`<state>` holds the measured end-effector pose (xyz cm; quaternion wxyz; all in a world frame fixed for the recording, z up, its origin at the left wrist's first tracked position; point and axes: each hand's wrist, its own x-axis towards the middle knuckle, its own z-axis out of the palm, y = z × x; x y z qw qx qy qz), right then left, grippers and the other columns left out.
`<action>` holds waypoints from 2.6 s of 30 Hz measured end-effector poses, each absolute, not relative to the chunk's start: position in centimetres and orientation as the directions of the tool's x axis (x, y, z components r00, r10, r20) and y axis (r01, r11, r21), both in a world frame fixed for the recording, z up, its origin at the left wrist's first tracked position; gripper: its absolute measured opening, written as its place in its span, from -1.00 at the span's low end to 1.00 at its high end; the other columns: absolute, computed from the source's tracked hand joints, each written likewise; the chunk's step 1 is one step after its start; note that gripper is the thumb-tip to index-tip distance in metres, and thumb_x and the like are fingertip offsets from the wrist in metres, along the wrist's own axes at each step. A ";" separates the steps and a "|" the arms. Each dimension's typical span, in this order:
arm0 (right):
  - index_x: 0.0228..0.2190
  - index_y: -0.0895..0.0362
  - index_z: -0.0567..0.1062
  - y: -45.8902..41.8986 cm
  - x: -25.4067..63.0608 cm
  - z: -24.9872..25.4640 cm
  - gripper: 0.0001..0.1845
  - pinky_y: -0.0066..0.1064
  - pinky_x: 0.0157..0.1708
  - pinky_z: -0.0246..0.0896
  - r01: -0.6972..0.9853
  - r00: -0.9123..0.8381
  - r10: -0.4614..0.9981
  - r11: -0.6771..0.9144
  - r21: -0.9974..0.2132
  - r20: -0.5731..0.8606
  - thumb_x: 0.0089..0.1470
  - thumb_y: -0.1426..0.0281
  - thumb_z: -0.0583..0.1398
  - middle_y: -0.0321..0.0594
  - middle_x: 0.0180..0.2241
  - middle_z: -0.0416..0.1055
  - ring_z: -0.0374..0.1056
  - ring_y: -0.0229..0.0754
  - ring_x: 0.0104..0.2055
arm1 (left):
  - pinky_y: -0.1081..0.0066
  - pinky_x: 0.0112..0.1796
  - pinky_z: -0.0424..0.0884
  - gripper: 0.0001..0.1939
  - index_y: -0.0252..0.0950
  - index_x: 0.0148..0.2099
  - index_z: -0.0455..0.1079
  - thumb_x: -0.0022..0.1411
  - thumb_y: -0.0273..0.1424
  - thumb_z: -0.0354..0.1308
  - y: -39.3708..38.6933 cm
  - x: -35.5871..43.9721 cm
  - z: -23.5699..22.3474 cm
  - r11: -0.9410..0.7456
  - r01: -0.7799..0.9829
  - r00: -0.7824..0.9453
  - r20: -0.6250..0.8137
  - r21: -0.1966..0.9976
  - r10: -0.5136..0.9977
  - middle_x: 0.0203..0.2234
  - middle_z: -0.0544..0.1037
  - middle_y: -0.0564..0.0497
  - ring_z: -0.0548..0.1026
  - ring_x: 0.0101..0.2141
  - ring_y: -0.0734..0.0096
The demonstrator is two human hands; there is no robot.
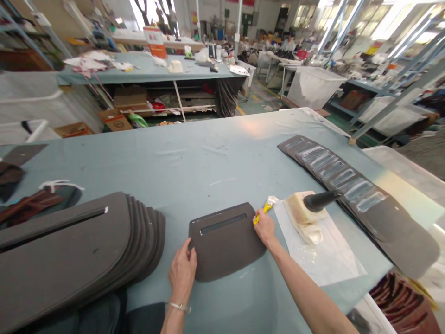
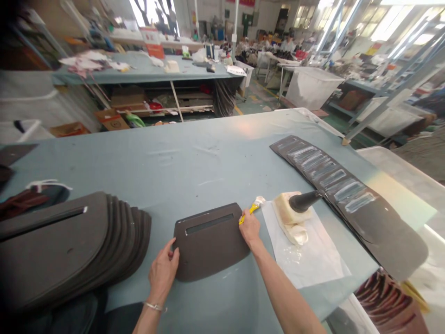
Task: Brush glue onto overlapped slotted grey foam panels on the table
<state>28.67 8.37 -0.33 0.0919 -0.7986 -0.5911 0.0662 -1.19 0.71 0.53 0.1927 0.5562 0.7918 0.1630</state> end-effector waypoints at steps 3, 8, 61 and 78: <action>-0.27 0.14 0.36 8.3 28.6 0.0 -0.90 -0.47 -0.47 -0.20 0.936 0.276 0.961 -0.268 -0.229 0.004 0.16 0.39 0.09 -0.25 -0.38 0.37 0.24 -0.32 -0.43 | 0.41 -0.38 0.23 -0.60 -0.20 0.13 0.29 0.26 -0.30 -0.04 0.7 -1.1 0.7 0.335 0.815 -0.314 -0.124 0.472 0.941 -0.39 0.49 -0.01 0.43 -0.37 0.36; -0.26 0.16 0.36 8.0 28.5 0.2 -0.89 -0.47 -0.46 -0.18 0.936 0.274 0.962 -0.267 -0.227 -0.001 0.17 0.40 0.07 -0.25 -0.38 0.34 0.21 -0.32 -0.43 | 0.39 -0.35 0.27 -0.60 -0.22 0.12 0.30 0.25 -0.31 -0.03 0.5 -1.2 0.4 0.304 0.813 -0.298 -0.092 0.497 0.950 -0.41 0.45 0.00 0.40 -0.39 0.37; -0.38 0.08 0.26 -2.9 25.2 2.2 -0.91 -0.49 -0.42 0.05 0.820 -0.001 0.998 0.039 -0.571 0.067 0.08 0.49 0.00 -0.28 -0.45 0.29 0.25 -0.23 -0.44 | 0.22 -0.08 0.40 -0.44 -0.25 0.16 0.11 0.17 -0.12 0.01 -9.4 -2.7 1.6 0.551 0.495 -0.503 -0.295 0.672 0.812 -0.04 0.47 -0.19 0.44 -0.01 0.14; -0.28 0.15 0.33 -0.3 30.3 -0.1 -0.83 -0.41 -0.44 0.08 0.950 0.070 0.978 -0.005 -0.312 0.199 0.13 0.46 -0.04 -0.10 -0.32 0.33 0.27 -0.15 -0.35 | 0.08 -0.03 0.37 -0.54 -0.29 0.14 0.13 0.21 -0.30 -0.01 -6.1 1.8 -0.4 0.273 0.641 -0.372 -0.021 0.717 0.928 -0.10 0.26 -0.11 0.34 -0.08 0.22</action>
